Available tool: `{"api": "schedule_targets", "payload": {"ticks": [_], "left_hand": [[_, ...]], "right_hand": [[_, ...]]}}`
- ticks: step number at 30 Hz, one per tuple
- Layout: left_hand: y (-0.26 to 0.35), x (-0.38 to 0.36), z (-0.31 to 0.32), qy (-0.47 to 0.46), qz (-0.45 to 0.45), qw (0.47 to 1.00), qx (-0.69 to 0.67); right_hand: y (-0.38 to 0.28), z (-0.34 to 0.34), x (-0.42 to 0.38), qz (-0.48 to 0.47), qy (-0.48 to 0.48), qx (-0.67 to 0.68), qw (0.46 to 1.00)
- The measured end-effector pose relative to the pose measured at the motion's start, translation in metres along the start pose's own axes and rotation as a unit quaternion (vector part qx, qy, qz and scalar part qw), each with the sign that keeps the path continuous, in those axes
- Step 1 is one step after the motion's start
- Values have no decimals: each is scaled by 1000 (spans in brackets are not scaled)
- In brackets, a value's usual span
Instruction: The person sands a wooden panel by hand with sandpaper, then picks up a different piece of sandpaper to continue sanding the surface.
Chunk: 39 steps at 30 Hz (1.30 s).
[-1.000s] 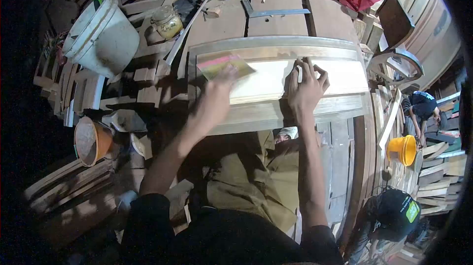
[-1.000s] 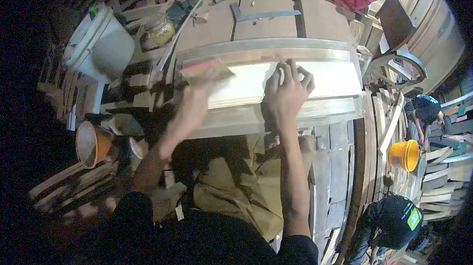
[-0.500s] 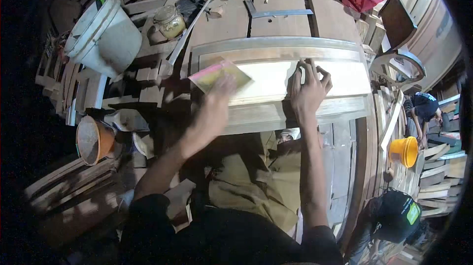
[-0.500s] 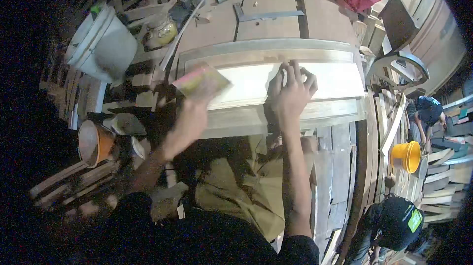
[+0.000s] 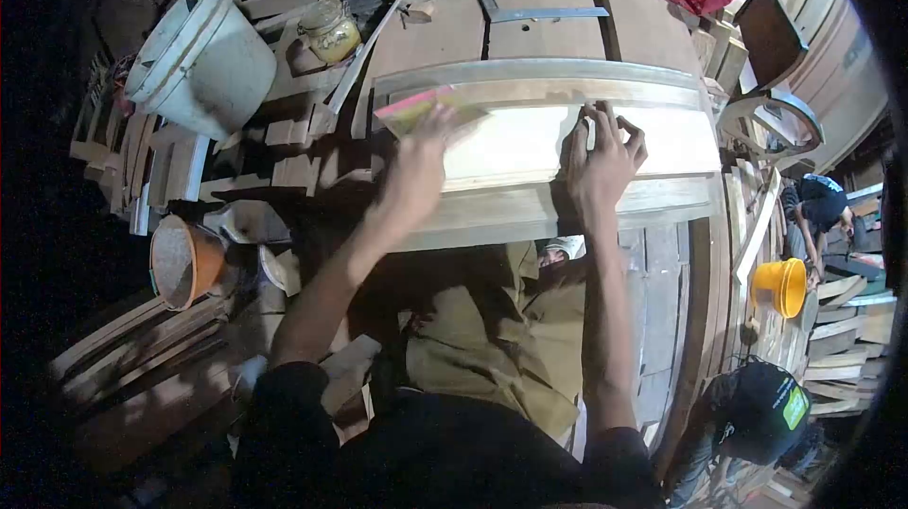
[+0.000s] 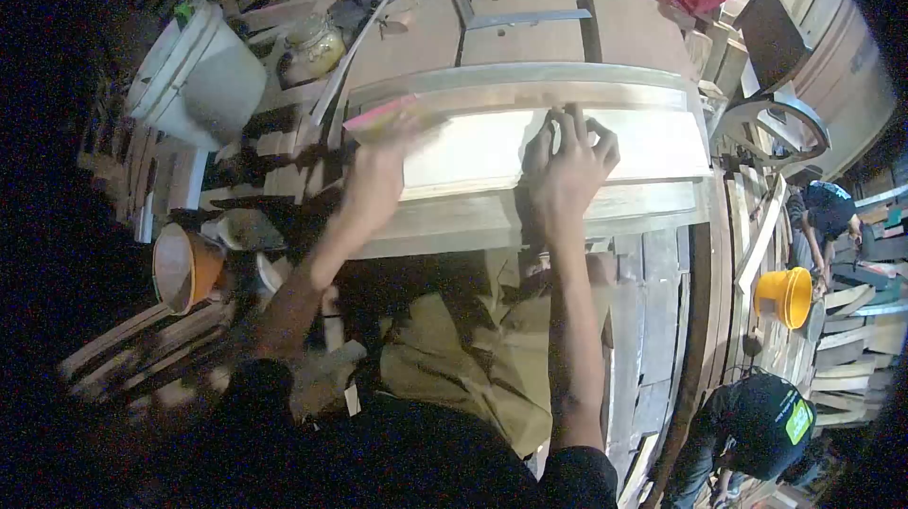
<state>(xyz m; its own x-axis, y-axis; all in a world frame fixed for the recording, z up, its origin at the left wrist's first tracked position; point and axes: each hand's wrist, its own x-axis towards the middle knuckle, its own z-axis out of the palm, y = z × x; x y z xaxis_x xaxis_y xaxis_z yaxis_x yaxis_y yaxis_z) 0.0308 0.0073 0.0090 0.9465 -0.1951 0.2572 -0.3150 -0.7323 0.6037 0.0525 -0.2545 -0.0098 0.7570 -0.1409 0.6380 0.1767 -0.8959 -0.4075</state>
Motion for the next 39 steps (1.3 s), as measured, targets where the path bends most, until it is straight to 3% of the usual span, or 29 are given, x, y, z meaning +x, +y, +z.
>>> {"api": "schedule_targets", "payload": {"ticks": [3,5,9,11,12,16,19,20,22,25,28,33,35,36,39], "left_hand": [[23,-25,14,-4,135,987,86],[30,-49,29,3,186,981,54],[-5,3,7,-1,65,994,82],[32,-37,25,19,151,986,67],[47,-44,15,-37,149,987,54],[9,11,-8,-16,46,999,7],[35,-39,29,32,155,981,110],[34,-45,29,13,168,982,85],[16,-22,12,-8,72,996,55],[10,1,4,6,45,999,27],[50,-50,16,-11,135,990,32],[3,-3,-1,-8,11,996,92],[22,-32,16,1,64,997,53],[33,-50,20,16,153,986,71],[9,-19,0,4,93,993,75]], "right_hand": [[-3,-1,3,3,1,-3,1000],[-6,-4,3,12,-5,1,1000],[-5,-5,2,6,-7,3,1000],[0,0,3,-3,5,-3,1000],[2,2,1,-5,8,-5,1000],[-4,-5,2,-16,4,-6,1000],[-11,-10,4,1,-3,-9,1000],[-9,-9,5,-2,2,-10,1000],[-6,-6,2,-3,6,-9,1000],[-3,-1,3,-9,12,-1,1000],[1,0,2,-5,0,-16,1000],[-4,-2,1,-6,2,-5,1000],[-6,-5,3,2,-1,-5,1000],[-3,-5,3,4,6,-10,1000],[0,2,0,-6,16,-10,1000]]}}
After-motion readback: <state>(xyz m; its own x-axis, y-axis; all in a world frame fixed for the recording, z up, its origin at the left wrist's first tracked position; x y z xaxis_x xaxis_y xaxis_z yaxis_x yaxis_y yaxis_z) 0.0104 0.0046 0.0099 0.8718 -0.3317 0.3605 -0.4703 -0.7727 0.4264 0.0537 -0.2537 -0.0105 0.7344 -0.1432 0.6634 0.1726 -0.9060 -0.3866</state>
